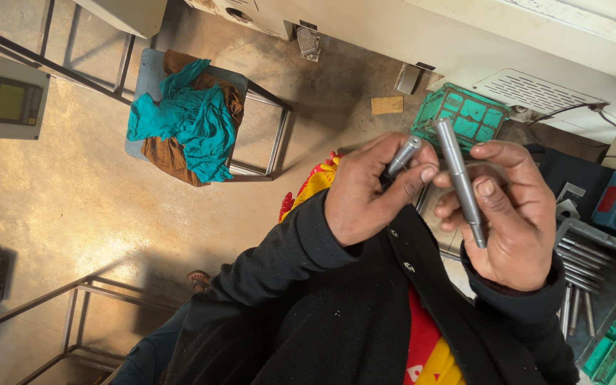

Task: The person removes two cylindrical metal parts from a machine, places them on a scale, and then inspects them by hand. The person compares the two parts and places them into a green bin.

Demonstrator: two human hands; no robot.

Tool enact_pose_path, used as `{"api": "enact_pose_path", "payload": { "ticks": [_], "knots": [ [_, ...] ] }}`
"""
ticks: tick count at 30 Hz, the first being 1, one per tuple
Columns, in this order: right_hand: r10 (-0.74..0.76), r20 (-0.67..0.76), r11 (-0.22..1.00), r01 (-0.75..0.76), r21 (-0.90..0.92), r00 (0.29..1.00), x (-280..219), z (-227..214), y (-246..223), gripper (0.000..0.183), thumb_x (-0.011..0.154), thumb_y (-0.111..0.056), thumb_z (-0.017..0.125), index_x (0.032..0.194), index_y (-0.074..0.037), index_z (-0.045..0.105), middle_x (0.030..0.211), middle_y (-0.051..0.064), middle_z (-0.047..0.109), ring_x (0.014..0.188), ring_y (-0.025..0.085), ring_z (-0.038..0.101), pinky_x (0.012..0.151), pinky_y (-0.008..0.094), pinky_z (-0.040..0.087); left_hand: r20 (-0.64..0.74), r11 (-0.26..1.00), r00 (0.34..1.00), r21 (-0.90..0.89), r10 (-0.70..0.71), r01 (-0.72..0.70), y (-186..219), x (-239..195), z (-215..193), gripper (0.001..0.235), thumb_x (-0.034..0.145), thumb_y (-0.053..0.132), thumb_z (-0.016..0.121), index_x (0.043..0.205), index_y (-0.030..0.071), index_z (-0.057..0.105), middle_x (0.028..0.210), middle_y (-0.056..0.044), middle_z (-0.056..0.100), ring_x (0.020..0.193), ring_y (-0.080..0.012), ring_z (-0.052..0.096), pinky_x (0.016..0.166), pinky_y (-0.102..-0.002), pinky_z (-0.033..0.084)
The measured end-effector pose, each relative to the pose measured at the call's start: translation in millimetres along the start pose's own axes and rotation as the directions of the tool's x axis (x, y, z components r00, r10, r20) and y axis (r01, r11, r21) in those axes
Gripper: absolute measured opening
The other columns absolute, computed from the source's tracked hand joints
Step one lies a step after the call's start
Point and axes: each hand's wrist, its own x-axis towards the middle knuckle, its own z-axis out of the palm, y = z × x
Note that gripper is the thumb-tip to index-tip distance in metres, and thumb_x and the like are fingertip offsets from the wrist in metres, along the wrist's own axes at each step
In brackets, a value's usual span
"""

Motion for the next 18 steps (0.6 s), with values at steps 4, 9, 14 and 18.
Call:
{"api": "enact_pose_path", "payload": {
  "ticks": [4, 9, 14, 18],
  "knots": [
    [0.043, -0.002, 0.998, -0.042, 0.053, 0.999, 3, -3, 1, 0.031, 0.115, -0.012, 0.056, 0.144, -0.001, 0.05, 0.108, 0.025, 0.07, 0.081, 0.023, 0.071, 0.064, 0.029, 0.056, -0.017, 0.998, 1.0, -0.059, -0.01, 0.009, 1, 3, -3, 0.01, 0.108, 0.011, 0.068, 0.113, 0.002, 0.065, 0.092, 0.0, 0.065, 0.081, -0.0048, 0.06, 0.078, -0.023, 0.052],
    [0.027, 0.061, 0.999, -0.029, 0.029, 0.998, 5, -1, 1, 0.033, 0.113, -0.013, 0.058, 0.142, 0.002, 0.051, 0.11, 0.025, 0.07, 0.077, 0.02, 0.07, 0.06, 0.026, 0.053, 0.112, 0.896, 0.991, -0.427, -0.078, 0.119, -2, 3, -3, 0.021, 0.106, 0.015, 0.063, 0.122, 0.001, 0.06, 0.104, 0.0, 0.067, 0.097, -0.0059, 0.064, 0.089, -0.023, 0.055],
    [0.041, 0.07, 0.986, -0.029, -0.165, 0.997, 7, 4, 3, 0.036, 0.108, -0.007, 0.06, 0.14, 0.003, 0.048, 0.113, 0.023, 0.067, 0.08, 0.018, 0.068, 0.063, 0.025, 0.05, 0.1, 0.918, 0.993, -0.384, -0.067, 0.1, -12, 2, 0, 0.021, 0.109, 0.012, 0.066, 0.125, -0.002, 0.061, 0.107, -0.003, 0.067, 0.102, -0.0065, 0.063, 0.092, -0.023, 0.055],
    [0.034, 0.104, 0.993, -0.022, -0.119, 0.994, 7, 6, 3, 0.035, 0.11, -0.009, 0.055, 0.141, 0.007, 0.048, 0.113, 0.024, 0.069, 0.081, 0.02, 0.071, 0.064, 0.026, 0.053, 0.102, 0.887, 0.991, -0.445, -0.089, 0.126, -18, 1, -1, 0.02, 0.111, 0.012, 0.064, 0.125, -0.002, 0.061, 0.107, -0.004, 0.069, 0.1, -0.0071, 0.064, 0.091, -0.024, 0.056]
  ]
}}
